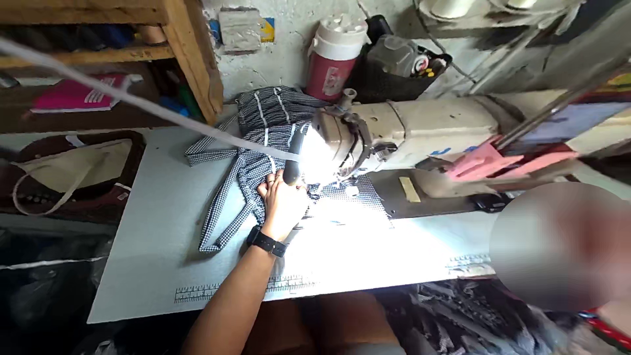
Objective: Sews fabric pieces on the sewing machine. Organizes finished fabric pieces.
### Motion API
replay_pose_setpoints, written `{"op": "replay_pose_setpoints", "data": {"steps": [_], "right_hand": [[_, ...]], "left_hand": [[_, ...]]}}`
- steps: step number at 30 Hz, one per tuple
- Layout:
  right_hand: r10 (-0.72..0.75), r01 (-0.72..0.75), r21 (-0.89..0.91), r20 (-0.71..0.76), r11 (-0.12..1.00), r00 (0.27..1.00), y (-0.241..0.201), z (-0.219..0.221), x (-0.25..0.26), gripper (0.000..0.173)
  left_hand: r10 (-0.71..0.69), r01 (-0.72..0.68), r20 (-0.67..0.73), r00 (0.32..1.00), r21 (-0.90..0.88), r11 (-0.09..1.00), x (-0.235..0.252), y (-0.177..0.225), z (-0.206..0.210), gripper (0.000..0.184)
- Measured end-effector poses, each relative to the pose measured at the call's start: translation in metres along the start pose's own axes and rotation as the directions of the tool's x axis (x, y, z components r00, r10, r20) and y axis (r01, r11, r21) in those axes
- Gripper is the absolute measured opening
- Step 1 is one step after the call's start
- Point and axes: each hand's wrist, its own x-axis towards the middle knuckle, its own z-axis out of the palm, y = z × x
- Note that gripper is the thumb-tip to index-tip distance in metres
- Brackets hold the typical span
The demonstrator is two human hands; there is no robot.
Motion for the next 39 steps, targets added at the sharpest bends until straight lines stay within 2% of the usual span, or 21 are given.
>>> {"op": "replay_pose_setpoints", "data": {"steps": [1, 2, 4, 6, 7, 11, 16, 20, 27, 39], "right_hand": [[-0.055, 0.050, 0.034, 0.187, 0.998, 0.981, -0.005, 0.031, -0.001, 0.033], [-0.109, 0.116, -0.007, 0.309, 0.993, 0.945, -0.008, 0.065, 0.003, 0.032], [-0.159, 0.278, -0.242, 0.417, 0.930, 0.895, -0.004, 0.129, 0.020, 0.029], [-0.173, 0.375, -0.403, 0.454, 0.835, 0.874, 0.008, 0.177, 0.042, 0.018], [-0.225, 0.428, -0.432, 0.446, 0.794, 0.866, 0.013, 0.193, 0.052, 0.016], [-0.471, 0.574, -0.294, 0.352, 0.764, 0.808, 0.022, 0.228, 0.081, 0.002], [-0.339, 0.457, -0.155, 0.476, 0.876, 0.811, 0.027, 0.228, 0.090, 0.015], [-0.406, 0.496, -0.092, 0.459, 0.863, 0.791, 0.050, 0.237, 0.096, 0.012], [-0.223, 0.389, -0.135, 0.632, 0.911, 0.742, 0.038, 0.227, 0.104, 0.016], [-0.089, 0.315, -0.203, 0.695, 0.927, 0.713, 0.023, 0.219, 0.107, 0.017]], "left_hand": [[0.020, -0.020, -0.009, 1.000, 0.006, 1.000, -0.001, 0.000, 0.000, 0.025], [0.038, -0.038, -0.018, 0.999, 0.007, 0.999, -0.002, 0.000, -0.001, 0.025], [0.084, -0.085, -0.052, 0.995, -0.002, 0.996, -0.003, -0.002, 0.000, 0.024], [0.093, -0.095, -0.073, 0.993, -0.022, 0.995, -0.003, -0.002, 0.001, 0.022], [0.093, -0.095, -0.076, 0.993, -0.022, 0.995, -0.002, -0.003, 0.001, 0.021], [0.082, -0.082, -0.048, 0.995, 0.001, 0.997, 0.000, -0.004, 0.002, 0.023], [0.110, -0.111, -0.068, 0.992, -0.010, 0.994, 0.002, -0.004, 0.002, 0.017], [0.069, -0.069, -0.050, 0.996, 0.013, 0.998, 0.001, 0.003, 0.001, 0.018], [0.074, -0.077, -0.100, 0.992, -0.035, 0.996, -0.001, 0.000, 0.004, 0.015], [0.079, -0.092, -0.126, 0.989, -0.106, 0.990, -0.002, -0.002, 0.005, 0.013]]}}
